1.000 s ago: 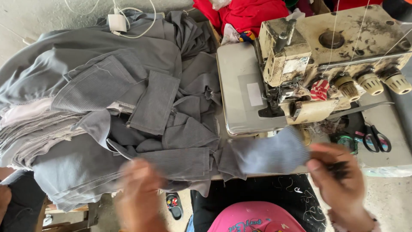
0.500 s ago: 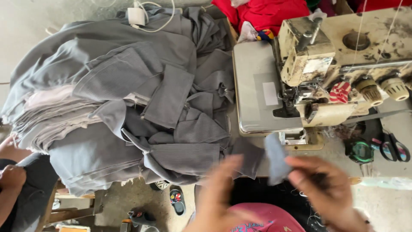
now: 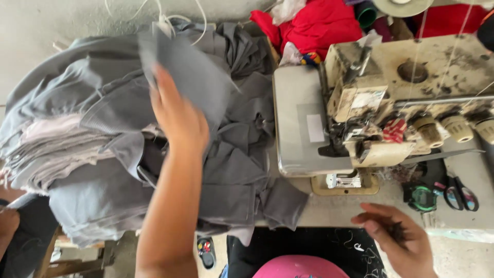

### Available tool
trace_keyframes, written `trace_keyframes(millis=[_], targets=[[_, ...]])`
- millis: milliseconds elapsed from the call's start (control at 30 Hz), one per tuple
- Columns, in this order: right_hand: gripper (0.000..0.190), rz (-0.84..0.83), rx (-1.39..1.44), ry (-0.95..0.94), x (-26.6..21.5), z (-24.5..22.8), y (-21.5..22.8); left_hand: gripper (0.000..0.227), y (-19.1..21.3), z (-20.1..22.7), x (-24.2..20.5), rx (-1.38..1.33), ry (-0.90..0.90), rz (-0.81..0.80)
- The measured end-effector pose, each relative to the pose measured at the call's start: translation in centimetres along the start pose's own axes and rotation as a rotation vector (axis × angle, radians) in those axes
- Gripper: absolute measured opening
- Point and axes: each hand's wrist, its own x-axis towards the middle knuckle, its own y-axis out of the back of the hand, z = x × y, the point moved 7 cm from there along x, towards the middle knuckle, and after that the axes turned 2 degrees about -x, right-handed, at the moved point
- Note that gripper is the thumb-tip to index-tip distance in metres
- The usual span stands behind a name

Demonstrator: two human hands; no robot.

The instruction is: Preparing and aligning small fabric pieces for sewing at a workstation with an overlock machine.

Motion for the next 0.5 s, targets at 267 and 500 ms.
trace_keyframes(millis=[267,500], targets=[[0.034,0.11,0.001,-0.22,-0.3,-0.2,-0.3,0.075,-18.7,-7.1,17.5,1.532,-1.145,-0.578],[0.035,-0.066,-0.346,0.386,0.1,-9.6,0.8,0.038,-12.0,0.5,4.0,1.429,-0.949,-0.788]])
